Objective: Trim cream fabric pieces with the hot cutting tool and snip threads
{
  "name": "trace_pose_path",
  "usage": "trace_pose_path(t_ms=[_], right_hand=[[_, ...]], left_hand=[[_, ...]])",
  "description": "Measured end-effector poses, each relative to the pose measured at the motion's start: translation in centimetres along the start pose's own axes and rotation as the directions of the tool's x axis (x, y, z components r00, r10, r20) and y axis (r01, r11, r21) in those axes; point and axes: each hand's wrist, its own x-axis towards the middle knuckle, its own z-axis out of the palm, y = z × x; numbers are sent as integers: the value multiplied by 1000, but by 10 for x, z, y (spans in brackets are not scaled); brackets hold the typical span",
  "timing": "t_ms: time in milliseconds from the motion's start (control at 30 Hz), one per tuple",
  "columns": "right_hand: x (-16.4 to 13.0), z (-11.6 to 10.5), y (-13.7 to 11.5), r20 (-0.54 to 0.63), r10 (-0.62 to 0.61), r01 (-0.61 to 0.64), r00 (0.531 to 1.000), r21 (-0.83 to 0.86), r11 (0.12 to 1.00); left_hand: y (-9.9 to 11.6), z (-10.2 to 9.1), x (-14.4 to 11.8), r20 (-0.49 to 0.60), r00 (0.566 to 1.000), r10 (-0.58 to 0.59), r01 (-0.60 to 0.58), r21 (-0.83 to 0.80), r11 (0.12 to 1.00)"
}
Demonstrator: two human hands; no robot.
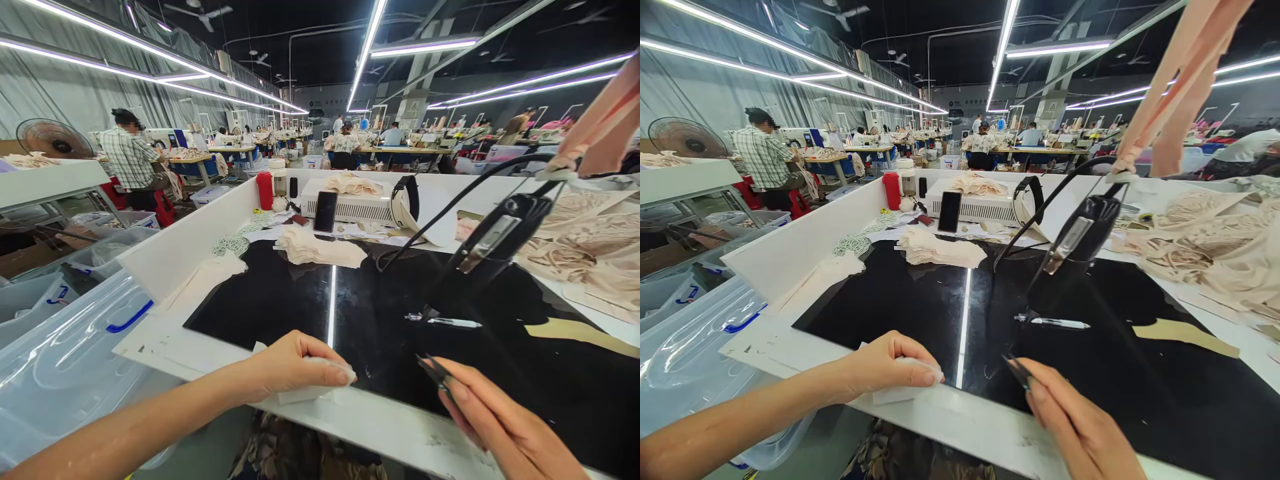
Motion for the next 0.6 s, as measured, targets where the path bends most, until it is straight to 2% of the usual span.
trace_pose_path(t_ms=[33,100,167,233,300,433,600], right_hand=[[-1,5,-13,105,25,-33,994,75,997],[-3,14,-36,223,109,-152,969,187,971],[-4,23,-54,291,156,-232,944,249,940],[-3,30,-67,336,159,-258,928,273,927],[-1,34,-75,330,142,-240,933,277,930],[3,39,-82,271,82,-159,959,277,948],[3,41,-81,291,45,-126,956,266,956]], left_hand=[[0,0,0,13,1000,5,-5,6,1000],[-1,0,-1,38,999,19,-20,31,999],[-1,1,-2,56,998,33,-38,89,995],[1,1,-4,67,997,44,-54,156,986],[4,1,-6,73,996,59,-72,197,978],[8,1,-9,112,988,102,-120,173,978],[6,1,-10,104,990,99,-118,198,973]])
